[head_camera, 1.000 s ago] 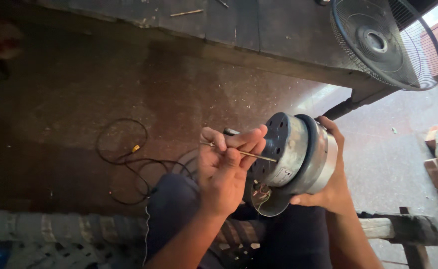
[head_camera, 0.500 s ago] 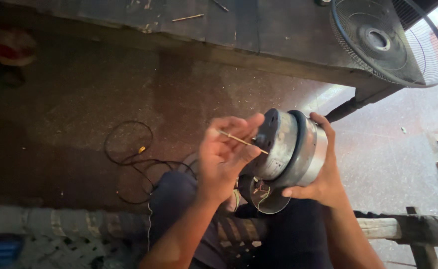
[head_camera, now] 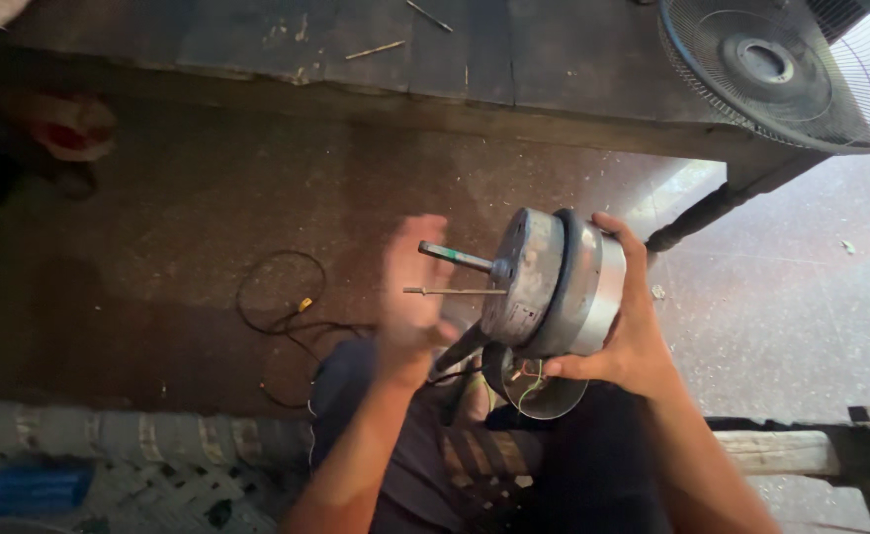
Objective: The person sits on the floor servicing a pedestal fan motor. They hold the motor housing on their lap and use a long screwdriver to work around the motor's rear cover and shaft, repeatedly repositioning the motor and turning it to access different sides.
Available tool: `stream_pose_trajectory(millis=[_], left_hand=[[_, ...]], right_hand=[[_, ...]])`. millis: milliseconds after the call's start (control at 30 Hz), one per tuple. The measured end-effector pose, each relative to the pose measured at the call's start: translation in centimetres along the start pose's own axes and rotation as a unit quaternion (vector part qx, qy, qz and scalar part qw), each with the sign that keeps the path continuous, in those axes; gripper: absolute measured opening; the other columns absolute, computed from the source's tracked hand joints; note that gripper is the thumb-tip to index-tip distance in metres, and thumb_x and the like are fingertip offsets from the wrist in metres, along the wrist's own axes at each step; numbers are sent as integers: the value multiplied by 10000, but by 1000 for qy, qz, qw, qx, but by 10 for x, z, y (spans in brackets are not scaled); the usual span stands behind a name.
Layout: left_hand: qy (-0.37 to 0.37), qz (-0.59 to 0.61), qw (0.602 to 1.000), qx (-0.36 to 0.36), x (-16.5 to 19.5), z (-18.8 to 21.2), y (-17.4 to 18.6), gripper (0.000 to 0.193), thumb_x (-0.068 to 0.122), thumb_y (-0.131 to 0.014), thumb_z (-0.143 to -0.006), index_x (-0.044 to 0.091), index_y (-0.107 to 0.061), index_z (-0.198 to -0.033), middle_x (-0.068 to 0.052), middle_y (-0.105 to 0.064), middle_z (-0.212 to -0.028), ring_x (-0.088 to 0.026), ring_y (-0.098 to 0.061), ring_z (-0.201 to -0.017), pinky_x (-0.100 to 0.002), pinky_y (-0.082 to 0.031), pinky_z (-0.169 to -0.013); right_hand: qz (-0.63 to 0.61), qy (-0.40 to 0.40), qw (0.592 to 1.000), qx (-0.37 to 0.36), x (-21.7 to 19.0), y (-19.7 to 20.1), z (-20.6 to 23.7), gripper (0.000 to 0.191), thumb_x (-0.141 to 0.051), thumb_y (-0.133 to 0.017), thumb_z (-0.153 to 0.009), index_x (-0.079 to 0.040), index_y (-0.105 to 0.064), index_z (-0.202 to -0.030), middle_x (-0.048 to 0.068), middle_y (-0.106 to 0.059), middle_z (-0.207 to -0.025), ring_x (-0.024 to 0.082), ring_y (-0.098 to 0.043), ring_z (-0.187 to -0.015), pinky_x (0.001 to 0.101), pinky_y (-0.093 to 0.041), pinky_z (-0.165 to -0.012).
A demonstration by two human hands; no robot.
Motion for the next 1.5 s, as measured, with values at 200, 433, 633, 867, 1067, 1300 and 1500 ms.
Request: stream_pose_trajectory(millis=[200,433,633,867,1067,1300,1500], left_hand=[[119,52,974,-184,-22,-20,-28,1291,461,-986,-687,50,-241,-1658,-100,-391,-1625,-241,-354,-1559,-412,-260,-1326],[179,47,974,-127,-16,-21,-38,1257,403,-958,-648,5,-292,-1636,-141,-439,-1562,-264,-433,-1472,-408,-333,-1254],[210,44,970,-116,-14,-21,-42,1282,403,-957,-619,15,-279,-1636,-136,-431,-1552,-265,-429,-1461,-402,-336,-1237],[201,21,968,-147,-15,-25,-40,1281,410,-955,-629,51,-263,-1645,-111,-399,-1576,-253,-399,-1490,-393,-327,-1247],[217,11,965,-144,-12,-25,-45,1285,443,-953,-617,58,-261,-1629,-121,-426,-1535,-272,-420,-1464,-415,-352,-1224],[187,44,969,-154,-15,-21,-40,1333,536,-959,-624,107,-214,-1643,-87,-380,-1622,-243,-378,-1515,-421,-320,-1269],[-10,-101,993,54,41,6,15,1060,410,-918,-783,-15,-359,-1576,-157,-590,-1349,-207,-608,-1146,-369,-536,-965]], right_hand=[[-60,-21,998,-6,-5,-1,-2,1390,-358,-994,-506,-54,-203,-1608,158,-493,-1496,282,-499,-1404,419,-395,-1185],[-33,-22,999,1,-6,0,-3,1410,-332,-999,-479,-64,-220,-1623,131,-536,-1443,259,-544,-1353,404,-436,-1159],[-16,-3,1000,8,-6,1,-3,1408,-346,-995,-465,-62,-226,-1611,140,-517,-1448,264,-550,-1349,409,-444,-1140],[29,54,997,-54,-9,3,-15,1393,-355,-986,-502,-66,-158,-1585,173,-525,-1441,323,-543,-1376,441,-424,-1162],[21,29,999,-20,-13,1,-11,1342,-308,-979,-515,-59,-190,-1572,180,-529,-1420,325,-541,-1361,439,-416,-1158],[11,33,999,-3,-21,6,-12,1293,-302,-974,-496,-48,-266,-1548,180,-505,-1424,307,-530,-1348,425,-421,-1139],[-49,6,999,-21,-20,11,-13,1284,-304,-987,-526,-78,-256,-1557,150,-547,-1386,272,-569,-1303,416,-464,-1102]])
Point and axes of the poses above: each hand's wrist, its own z-axis away from the middle knuckle, its own y-axis out of the back of the hand, x = y × z, the point moved 3 cm from there along -z, towards the middle knuckle
